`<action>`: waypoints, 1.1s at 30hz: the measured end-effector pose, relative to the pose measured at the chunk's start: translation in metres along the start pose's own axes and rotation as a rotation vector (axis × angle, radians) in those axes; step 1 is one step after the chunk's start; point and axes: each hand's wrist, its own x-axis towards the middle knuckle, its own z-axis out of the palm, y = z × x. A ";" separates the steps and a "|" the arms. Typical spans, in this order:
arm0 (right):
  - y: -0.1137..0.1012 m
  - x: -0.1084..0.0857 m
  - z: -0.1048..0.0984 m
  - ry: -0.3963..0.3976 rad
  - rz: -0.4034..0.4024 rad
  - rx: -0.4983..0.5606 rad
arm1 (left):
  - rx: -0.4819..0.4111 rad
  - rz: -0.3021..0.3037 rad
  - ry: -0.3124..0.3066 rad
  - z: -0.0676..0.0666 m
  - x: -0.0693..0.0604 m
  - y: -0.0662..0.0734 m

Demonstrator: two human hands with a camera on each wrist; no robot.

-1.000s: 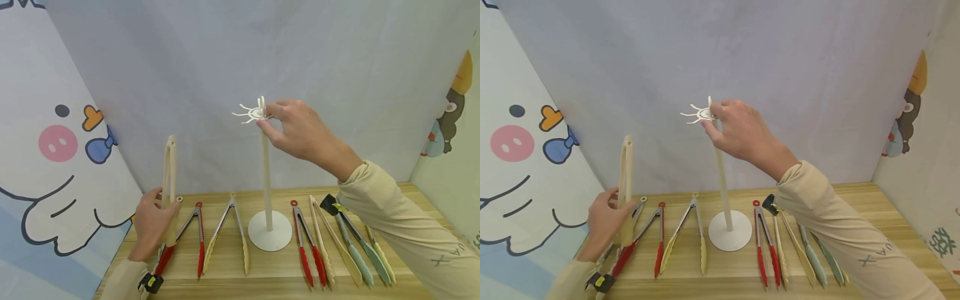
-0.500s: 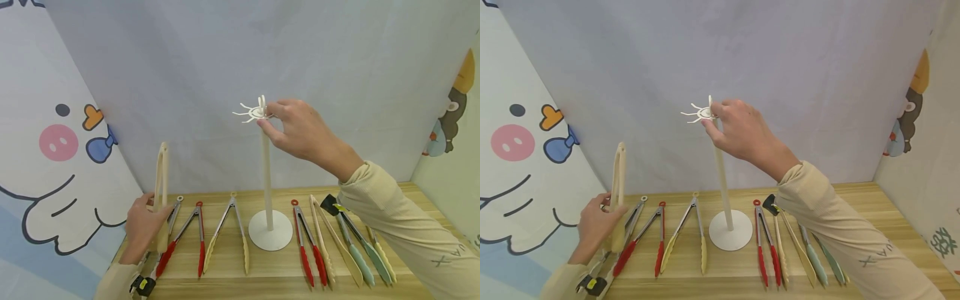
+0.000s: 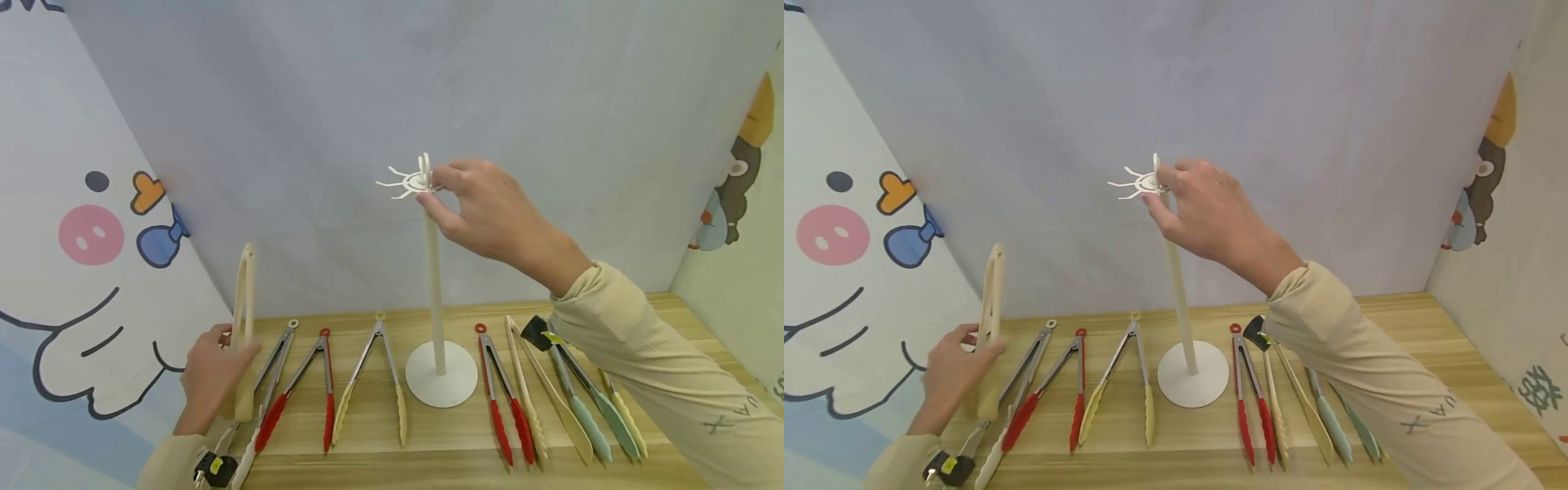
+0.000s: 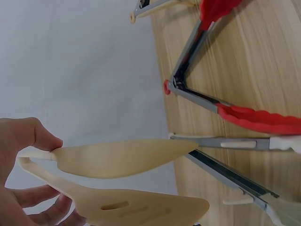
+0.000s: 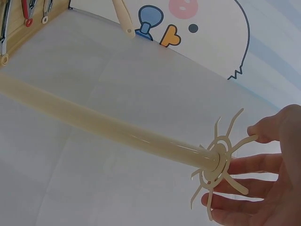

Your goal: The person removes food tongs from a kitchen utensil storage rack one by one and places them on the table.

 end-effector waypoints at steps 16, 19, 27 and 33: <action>-0.001 -0.001 -0.002 -0.006 0.000 -0.008 | 0.060 -0.057 -0.175 -0.009 0.011 -0.045; -0.001 -0.002 -0.002 -0.002 -0.003 -0.009 | 0.092 -0.048 -0.198 -0.010 0.013 -0.052; -0.002 -0.001 -0.002 -0.005 -0.002 -0.015 | 0.151 -0.064 -0.279 -0.012 0.014 -0.069; -0.002 -0.001 -0.002 -0.012 0.006 -0.016 | 0.188 -0.076 -0.351 -0.010 0.015 -0.084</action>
